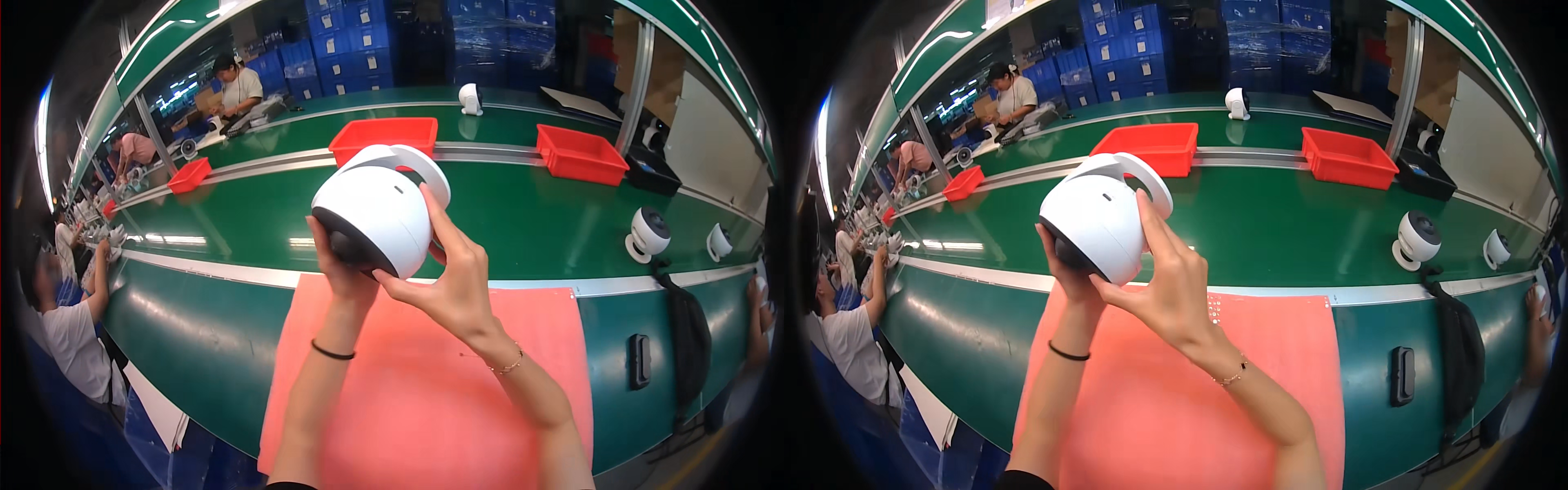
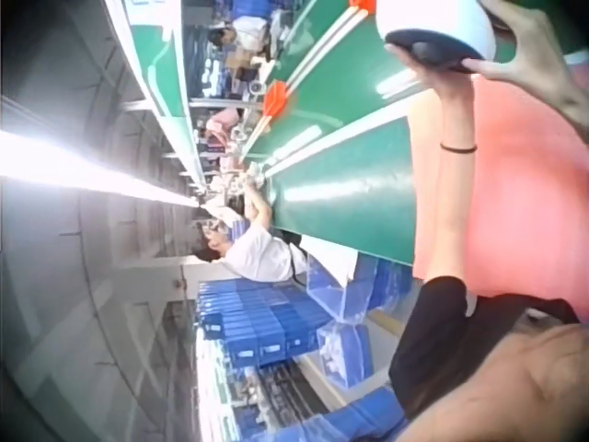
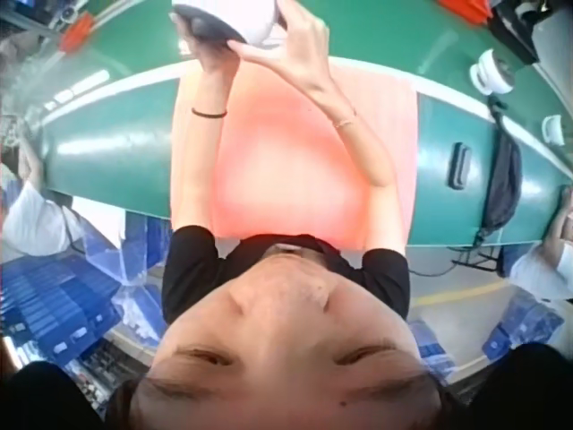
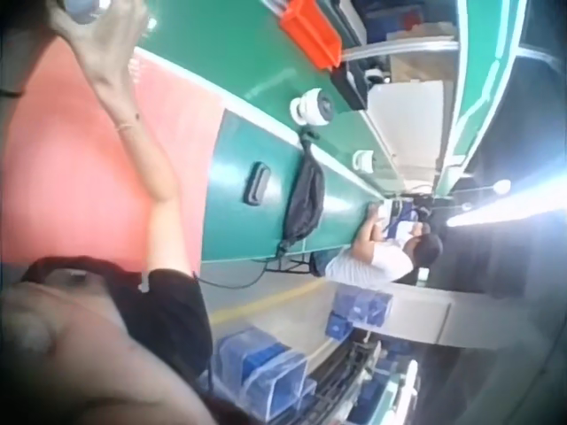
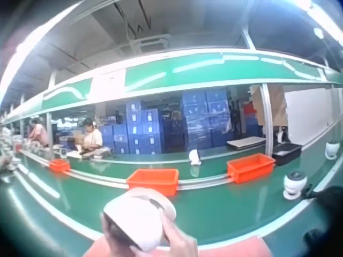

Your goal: Assembling and inspecting a dome-shaped lighting or camera fixture on a factory assembly line.

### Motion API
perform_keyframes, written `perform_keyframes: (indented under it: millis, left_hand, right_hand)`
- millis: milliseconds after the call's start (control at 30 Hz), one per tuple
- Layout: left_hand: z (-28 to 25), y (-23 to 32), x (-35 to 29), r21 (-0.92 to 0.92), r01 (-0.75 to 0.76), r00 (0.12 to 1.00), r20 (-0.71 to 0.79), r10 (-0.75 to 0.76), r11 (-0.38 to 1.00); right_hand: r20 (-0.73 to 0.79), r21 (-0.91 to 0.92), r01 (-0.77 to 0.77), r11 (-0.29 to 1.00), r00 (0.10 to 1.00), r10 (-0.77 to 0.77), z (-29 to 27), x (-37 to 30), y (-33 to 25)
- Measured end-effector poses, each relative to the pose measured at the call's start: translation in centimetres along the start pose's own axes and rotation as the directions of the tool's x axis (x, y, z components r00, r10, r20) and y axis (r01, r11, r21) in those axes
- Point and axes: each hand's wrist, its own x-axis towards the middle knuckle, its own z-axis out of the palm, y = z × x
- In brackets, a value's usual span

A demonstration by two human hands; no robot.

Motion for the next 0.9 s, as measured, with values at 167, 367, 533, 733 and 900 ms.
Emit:
perform_keyframes:
  millis: [167,367,533,733,900]
  left_hand:
    - [-0.3,-3.2,2.5,-0.053,-0.074,0.997,0.011,0.075,0.996]
    - [-1.3,-6.2,4.0,0.043,0.236,0.972,-0.023,-0.235,0.971]
    - [-3.7,-8.3,3.9,-0.161,0.481,0.876,0.049,-0.480,0.862]
    - [-3.1,-6.1,3.4,-0.066,0.549,0.836,0.054,-0.546,0.833]
    - [-3.8,-5.9,3.6,-0.040,0.560,0.828,0.033,-0.559,0.827]
  right_hand:
    - [-0.080,-0.083,0.077,0.994,0.993,-0.084,0.1,0.3,1.8]
    - [-0.054,-0.095,-0.269,0.958,0.963,0.265,0.1,0.1,5.7]
    - [0.085,-0.129,-0.253,0.959,0.960,0.265,0.0,-0.8,7.2]
    - [0.132,-0.009,-0.271,0.963,0.954,0.270,-0.2,-1.2,9.0]
    - [0.376,0.513,-0.609,0.605,0.793,0.479,-0.8,-1.3,10.3]
